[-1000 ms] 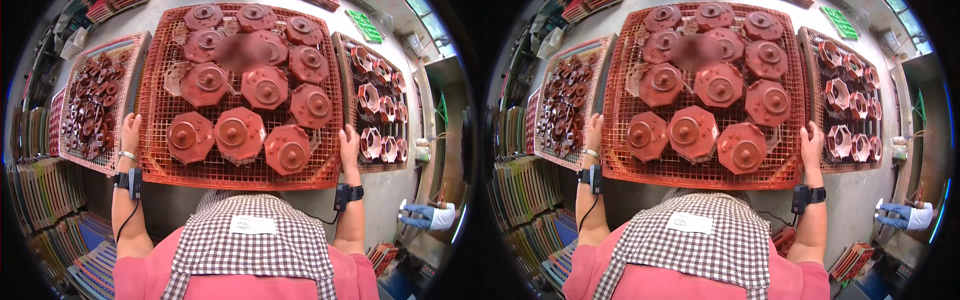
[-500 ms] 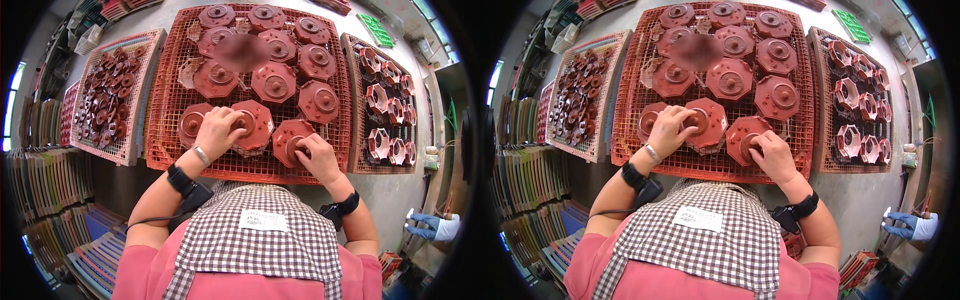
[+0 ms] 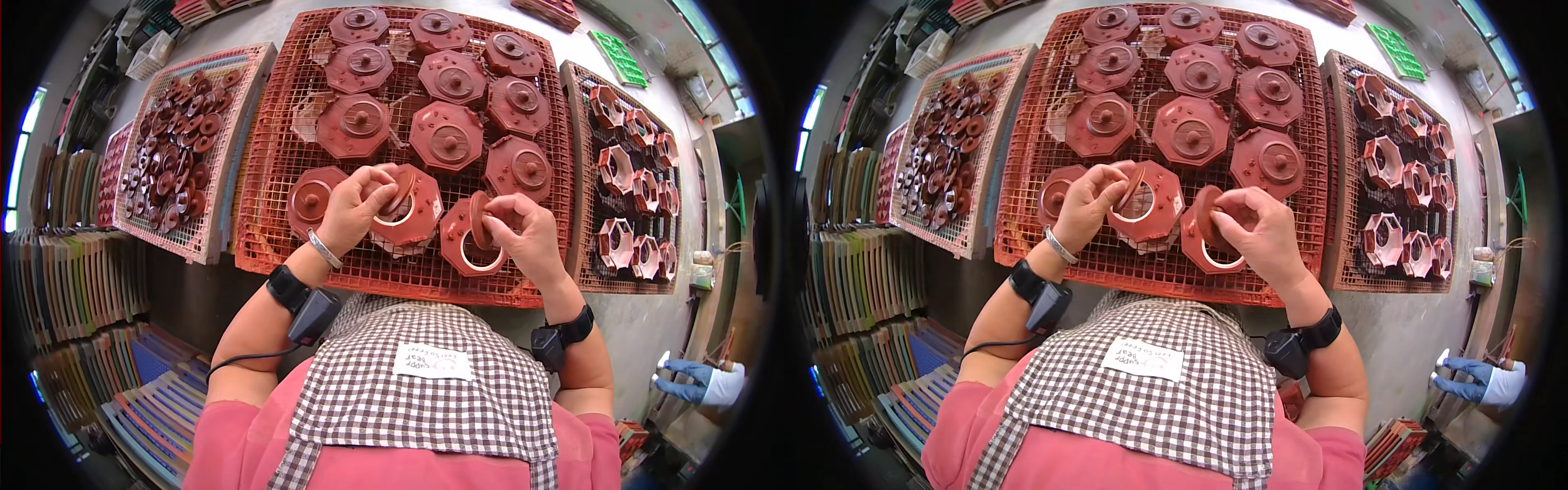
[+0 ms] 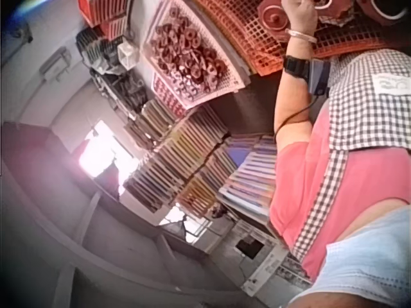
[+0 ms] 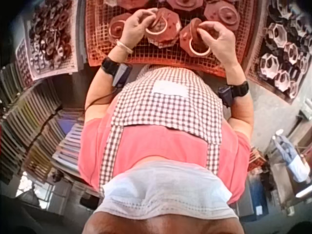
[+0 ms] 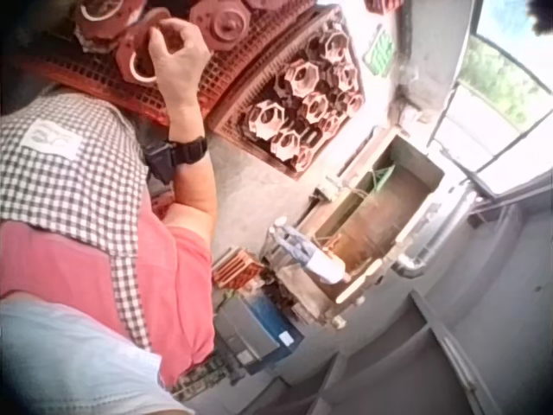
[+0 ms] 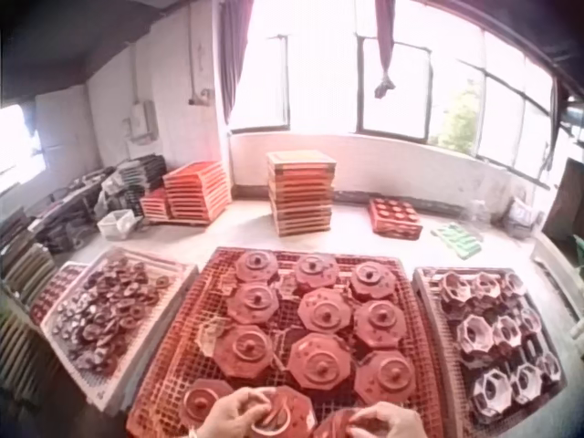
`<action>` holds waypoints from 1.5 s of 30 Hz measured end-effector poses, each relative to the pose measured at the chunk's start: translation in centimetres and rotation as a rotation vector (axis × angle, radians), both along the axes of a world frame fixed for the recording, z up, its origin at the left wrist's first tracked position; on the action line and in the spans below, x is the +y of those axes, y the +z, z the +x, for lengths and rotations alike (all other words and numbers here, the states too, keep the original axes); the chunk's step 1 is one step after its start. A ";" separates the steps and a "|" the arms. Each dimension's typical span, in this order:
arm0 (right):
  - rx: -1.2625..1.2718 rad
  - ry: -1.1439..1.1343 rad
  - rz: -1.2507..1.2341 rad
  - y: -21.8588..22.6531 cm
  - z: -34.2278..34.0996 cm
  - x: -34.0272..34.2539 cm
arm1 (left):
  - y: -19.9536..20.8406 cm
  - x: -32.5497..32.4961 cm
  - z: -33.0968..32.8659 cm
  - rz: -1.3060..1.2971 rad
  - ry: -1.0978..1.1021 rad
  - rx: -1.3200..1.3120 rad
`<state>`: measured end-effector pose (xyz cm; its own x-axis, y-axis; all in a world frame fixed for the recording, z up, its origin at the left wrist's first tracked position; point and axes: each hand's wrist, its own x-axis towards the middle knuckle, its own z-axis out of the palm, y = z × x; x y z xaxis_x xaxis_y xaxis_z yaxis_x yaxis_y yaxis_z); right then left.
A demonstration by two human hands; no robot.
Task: Sorting and placing red circular molds and white/pink hexagonal components onto trays in a manufacturing facility.
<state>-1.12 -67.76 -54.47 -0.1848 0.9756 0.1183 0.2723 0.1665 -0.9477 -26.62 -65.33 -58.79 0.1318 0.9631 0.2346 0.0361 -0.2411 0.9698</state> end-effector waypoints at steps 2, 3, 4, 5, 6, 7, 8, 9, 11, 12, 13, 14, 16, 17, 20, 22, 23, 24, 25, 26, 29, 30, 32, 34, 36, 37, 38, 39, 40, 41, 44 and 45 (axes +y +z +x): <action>-0.065 0.031 0.084 2.0 -1.4 0.2 | 1.1 -0.8 0.7 -0.404 -0.110 -0.198; -0.175 0.091 0.210 2.8 -2.2 0.3 | 0.4 -1.2 1.3 -0.406 -0.118 -0.238; -0.288 0.138 0.338 3.3 -2.8 0.4 | 0.1 -1.2 2.0 -0.469 -0.186 -0.382; -0.212 0.169 0.364 2.8 -3.3 0.5 | 0.0 -1.5 2.6 -0.546 -0.224 -0.465; -0.213 0.170 0.364 2.5 -3.5 0.7 | 0.1 -1.9 3.1 -0.623 -0.261 -0.549; -0.286 0.206 0.422 2.2 -3.7 1.0 | 0.5 -2.0 3.5 -0.623 -0.257 -0.551; -0.359 0.241 0.479 1.9 -3.7 1.2 | 0.9 -2.1 3.8 -0.640 -0.222 -0.568; -0.389 0.248 0.507 1.7 -3.8 1.4 | 1.1 -2.1 4.1 -0.657 -0.188 -0.585; -0.406 0.259 0.556 1.4 -3.8 1.8 | 1.2 -2.1 4.4 -0.689 -0.212 -0.614; -0.425 0.263 0.606 1.2 -3.8 1.9 | 1.2 -2.1 4.6 -0.721 -0.243 -0.641; -0.426 0.259 0.607 1.0 -3.7 2.1 | 1.4 -2.0 4.9 -0.720 -0.247 -0.640; -0.432 0.277 0.625 0.7 -3.6 2.2 | 1.5 -2.0 5.2 -0.746 -0.305 -0.731; -0.402 0.334 0.583 0.4 -3.5 2.4 | 1.0 -2.1 5.8 -0.772 -0.371 -0.823; -0.359 0.306 0.492 1.1 -3.1 2.6 | 0.0 -2.1 5.8 -0.719 -0.280 -0.761; -0.371 -0.006 0.539 1.6 0.3 5.3 | 0.3 -2.3 5.3 -0.702 -0.172 -0.681; -0.561 -0.205 0.529 0.5 3.8 7.7 | 0.7 -2.4 4.9 -0.701 -0.144 -0.666; -0.679 -0.248 0.510 0.1 5.1 8.2 | 1.0 -2.3 4.9 -0.689 -0.150 -0.670; -0.680 -0.249 0.512 -0.6 6.2 8.5 | 1.2 -2.3 5.0 -0.687 -0.152 -0.671; -0.768 -0.225 0.513 -1.5 7.2 8.7 | 1.4 -2.1 5.3 -0.699 -0.153 -0.662; -0.855 -0.194 0.515 -2.2 7.5 9.0 | 1.6 -2.0 5.4 -0.710 -0.147 -0.656; -0.805 -0.191 0.466 -2.7 7.8 9.4 | 2.5 -1.9 5.9 -0.756 -0.142 -0.685; -0.777 -0.174 0.430 -2.6 8.1 9.6 | 2.5 -1.7 6.1 -0.756 -0.142 -0.685; -0.731 -0.157 0.425 -1.7 8.1 10.1 | 2.2 -1.2 6.2 -0.717 -0.201 -0.757; -0.605 -0.224 0.434 -0.4 8.2 10.1 | 2.0 -0.6 6.6 -0.731 -0.220 -0.801; -0.520 -0.236 0.358 1.6 6.4 9.4 | 1.8 0.0 6.5 -0.738 -0.228 -0.849; -0.498 -0.209 0.363 2.6 5.6 8.7 | 1.7 0.2 6.7 -0.759 -0.212 -0.854; -0.477 -0.182 0.368 3.1 5.1 8.4 | 1.7 0.3 6.8 -0.780 -0.195 -0.859; -0.502 -0.160 0.348 3.1 5.0 8.5 | 2.0 0.2 6.3 -0.784 -0.241 -0.849; -0.512 -0.171 0.350 2.8 5.4 8.7 | 2.5 0.2 6.2 -0.785 -0.256 -0.852; -0.653 -0.188 0.323 1.8 5.9 8.9 | 2.9 0.2 6.1 -0.778 -0.273 -0.824; -0.917 -0.199 0.216 -0.4 6.2 8.8 | 3.1 0.3 5.4 -0.776 -0.298 -0.806; -0.965 -0.235 0.267 -1.4 6.3 8.8 | 3.3 0.3 5.2 -0.771 -0.300 -0.797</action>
